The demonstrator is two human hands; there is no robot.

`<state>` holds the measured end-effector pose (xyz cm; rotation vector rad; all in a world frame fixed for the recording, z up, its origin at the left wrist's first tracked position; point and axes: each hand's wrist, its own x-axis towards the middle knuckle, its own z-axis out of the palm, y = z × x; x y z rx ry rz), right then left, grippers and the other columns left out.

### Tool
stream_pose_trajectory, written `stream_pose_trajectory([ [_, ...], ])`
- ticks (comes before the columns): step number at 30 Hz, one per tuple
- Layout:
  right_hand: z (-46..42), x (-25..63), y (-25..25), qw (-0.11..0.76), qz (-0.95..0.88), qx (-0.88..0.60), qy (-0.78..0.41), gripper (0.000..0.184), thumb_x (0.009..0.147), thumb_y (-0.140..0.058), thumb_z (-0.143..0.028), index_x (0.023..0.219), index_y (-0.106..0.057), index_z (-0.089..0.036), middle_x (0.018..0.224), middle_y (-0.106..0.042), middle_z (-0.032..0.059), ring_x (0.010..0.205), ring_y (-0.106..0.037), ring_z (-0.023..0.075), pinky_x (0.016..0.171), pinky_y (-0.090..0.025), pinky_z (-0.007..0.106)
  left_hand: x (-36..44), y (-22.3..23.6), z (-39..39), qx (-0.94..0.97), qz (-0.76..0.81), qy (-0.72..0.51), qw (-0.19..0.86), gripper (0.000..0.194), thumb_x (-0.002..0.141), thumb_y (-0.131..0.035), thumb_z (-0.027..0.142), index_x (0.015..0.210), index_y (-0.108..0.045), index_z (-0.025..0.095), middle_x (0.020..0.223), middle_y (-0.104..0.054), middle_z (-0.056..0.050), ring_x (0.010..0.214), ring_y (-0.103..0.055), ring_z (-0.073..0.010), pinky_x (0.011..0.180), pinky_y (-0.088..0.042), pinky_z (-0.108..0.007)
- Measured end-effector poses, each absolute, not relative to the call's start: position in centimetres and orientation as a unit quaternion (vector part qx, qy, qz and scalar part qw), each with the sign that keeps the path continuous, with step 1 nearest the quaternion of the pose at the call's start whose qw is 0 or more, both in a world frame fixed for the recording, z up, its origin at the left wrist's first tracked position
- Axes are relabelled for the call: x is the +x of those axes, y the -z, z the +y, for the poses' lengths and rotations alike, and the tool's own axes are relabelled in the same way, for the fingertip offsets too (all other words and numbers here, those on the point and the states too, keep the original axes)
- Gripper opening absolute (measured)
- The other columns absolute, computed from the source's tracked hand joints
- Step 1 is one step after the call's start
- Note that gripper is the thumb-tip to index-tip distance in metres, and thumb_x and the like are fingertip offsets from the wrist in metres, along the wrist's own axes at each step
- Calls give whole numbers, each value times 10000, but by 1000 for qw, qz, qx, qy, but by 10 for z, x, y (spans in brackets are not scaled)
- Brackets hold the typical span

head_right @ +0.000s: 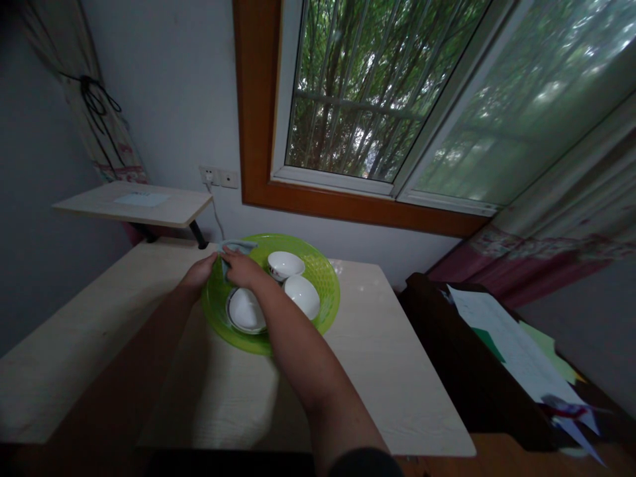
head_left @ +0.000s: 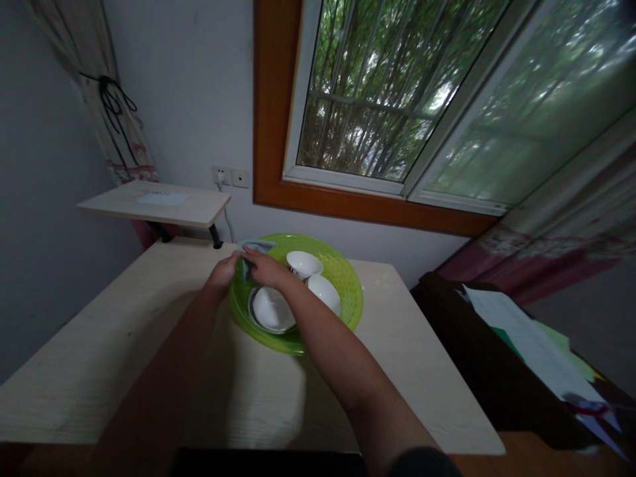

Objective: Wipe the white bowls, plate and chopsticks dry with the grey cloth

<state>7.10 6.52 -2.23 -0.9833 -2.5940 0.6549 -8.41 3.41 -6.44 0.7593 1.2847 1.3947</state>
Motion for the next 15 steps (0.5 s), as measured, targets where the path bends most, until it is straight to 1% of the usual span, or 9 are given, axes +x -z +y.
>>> stream_pose_trajectory([
  [3, 65, 73, 21, 143, -903, -334, -231, 765, 843, -508, -15, 1590, -403, -142, 1718, -260, 87, 1584, -264, 235, 1310, -209, 417, -83, 63, 34, 302, 548, -577, 526, 405, 877, -686, 516, 1018, -775, 148, 946, -800, -132, 844, -764, -265, 798, -602, -361],
  [6, 67, 76, 23, 147, -889, -365, -235, 831, 826, -522, -14, 1625, -334, -144, 1738, -192, 87, 1603, -202, 247, 1310, -196, 419, -83, 58, 33, 302, 552, -572, 527, 402, 869, -710, 494, 1010, -778, 123, 963, -801, -146, 853, -764, -263, 815, -596, -360],
  [10, 75, 82, 25, 146, -866, -419, -229, 888, 824, -544, -48, 1652, -226, -78, 1751, -81, 143, 1614, -135, 294, 1310, -177, 437, -83, 56, 33, 308, 550, -569, 528, 390, 891, -690, 468, 1019, -781, 111, 990, -802, -146, 845, -763, -256, 831, -591, -366],
  [12, 80, 84, 27, 149, -851, -452, -220, 887, 837, -545, -76, 1653, -199, -48, 1750, -38, 166, 1615, -109, 325, 1312, -148, 457, -83, 57, 32, 307, 550, -566, 532, 379, 890, -692, 465, 1011, -782, 117, 983, -804, -142, 846, -765, -261, 831, -594, -372],
  [15, 85, 84, 30, 167, -816, -514, -206, 854, 874, -531, -125, 1646, -184, -10, 1744, 5, 200, 1614, -31, 374, 1307, -93, 512, -83, 58, 31, 309, 541, -568, 538, 388, 881, -698, 487, 998, -783, 127, 973, -805, -137, 852, -769, -266, 834, -599, -378],
])
